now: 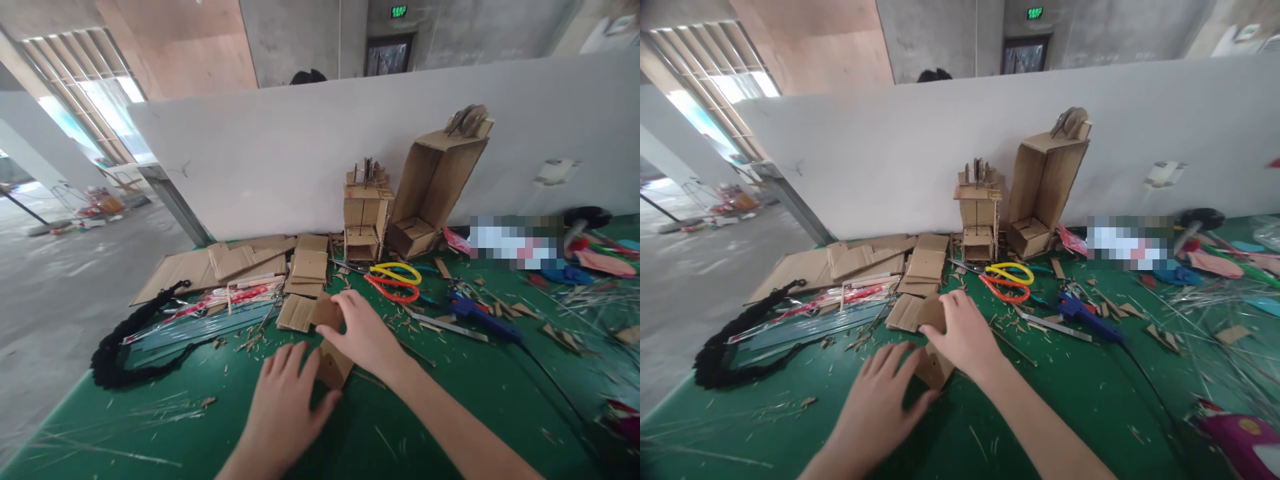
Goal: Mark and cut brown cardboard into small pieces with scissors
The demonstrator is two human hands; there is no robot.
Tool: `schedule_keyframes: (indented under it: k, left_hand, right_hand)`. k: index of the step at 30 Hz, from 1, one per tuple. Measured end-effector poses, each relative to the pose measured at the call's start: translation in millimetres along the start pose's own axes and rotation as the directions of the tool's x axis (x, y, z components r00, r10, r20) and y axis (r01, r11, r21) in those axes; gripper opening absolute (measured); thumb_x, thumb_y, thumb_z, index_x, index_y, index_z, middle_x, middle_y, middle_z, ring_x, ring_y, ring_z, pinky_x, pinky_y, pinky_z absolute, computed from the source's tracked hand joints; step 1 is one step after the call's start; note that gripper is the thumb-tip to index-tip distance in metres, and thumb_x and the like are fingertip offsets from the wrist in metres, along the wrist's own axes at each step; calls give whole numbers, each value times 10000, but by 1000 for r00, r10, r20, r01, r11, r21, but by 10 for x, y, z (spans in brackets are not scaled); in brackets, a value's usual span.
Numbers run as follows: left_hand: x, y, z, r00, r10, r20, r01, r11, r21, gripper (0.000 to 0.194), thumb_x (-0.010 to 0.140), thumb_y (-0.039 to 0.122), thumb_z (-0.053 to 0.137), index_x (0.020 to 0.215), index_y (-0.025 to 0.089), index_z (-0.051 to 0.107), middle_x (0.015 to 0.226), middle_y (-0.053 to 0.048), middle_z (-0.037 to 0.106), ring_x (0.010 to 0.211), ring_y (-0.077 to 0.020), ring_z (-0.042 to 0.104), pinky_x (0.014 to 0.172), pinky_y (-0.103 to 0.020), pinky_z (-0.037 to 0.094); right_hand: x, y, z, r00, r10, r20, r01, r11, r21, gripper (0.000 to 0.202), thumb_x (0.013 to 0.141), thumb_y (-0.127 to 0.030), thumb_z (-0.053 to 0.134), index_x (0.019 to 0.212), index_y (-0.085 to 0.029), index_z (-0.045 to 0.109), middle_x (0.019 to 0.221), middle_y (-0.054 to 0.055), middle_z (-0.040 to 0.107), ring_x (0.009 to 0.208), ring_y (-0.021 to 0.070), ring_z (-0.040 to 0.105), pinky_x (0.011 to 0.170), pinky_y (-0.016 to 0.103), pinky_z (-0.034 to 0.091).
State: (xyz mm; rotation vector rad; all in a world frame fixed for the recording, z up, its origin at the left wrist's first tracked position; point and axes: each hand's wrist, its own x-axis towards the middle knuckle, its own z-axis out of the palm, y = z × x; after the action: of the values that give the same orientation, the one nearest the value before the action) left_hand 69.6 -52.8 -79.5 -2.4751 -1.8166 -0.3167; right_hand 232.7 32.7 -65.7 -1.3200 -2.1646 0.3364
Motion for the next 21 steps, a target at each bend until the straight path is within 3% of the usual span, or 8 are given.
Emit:
schedule_keyframes:
  k: [4,9,13,16,21]
  left_hand:
    - [-4,348,136,999,-40,-24,36,992,-125,286,820,362,511,1085,269,566,1154,-71,579,1076,-290,488,837,-448,420]
    - [-45,304,121,998,-46,-53,36,982,-183,206,801,288,517,991,235,575,1050,-72,609,979,-269,525,807,-429,427]
    - [-87,180,20,1000,24,-11,-26,966,-259,318,715,348,605,1010,241,556,1046,-62,601,937,-262,536,800,-417,434]
    - [-6,35,-41,993,-1,-115,-25,975,-221,319,770,387,554,1035,212,526,1096,-87,586,974,-253,532,820,-399,428]
    - [374,-229,-55,960,-154,-234,164,986,23,407,830,485,459,1086,171,501,1001,-111,612,950,-281,539,784,-403,415]
  right_hand:
    - [211,-292,297,999,-34,-10,33,998,-55,401,789,-460,580,1045,-154,539,1006,108,564,942,252,540,813,387,462]
    - [335,-374,486,998,-59,-2,58,987,-149,404,761,-504,603,974,-163,560,972,125,577,952,288,523,821,436,442]
    - [252,-330,305,986,-132,-99,134,991,14,456,845,-427,518,1206,-155,453,1197,135,513,1112,265,456,949,420,391]
    - [65,-190,72,977,-138,-162,147,988,45,359,887,-318,452,1215,-173,440,1214,119,508,1145,238,437,969,411,389]
    - [-439,313,-185,981,-144,-126,107,959,-261,357,884,-326,462,1193,-148,490,1162,136,548,1102,278,474,939,472,390]
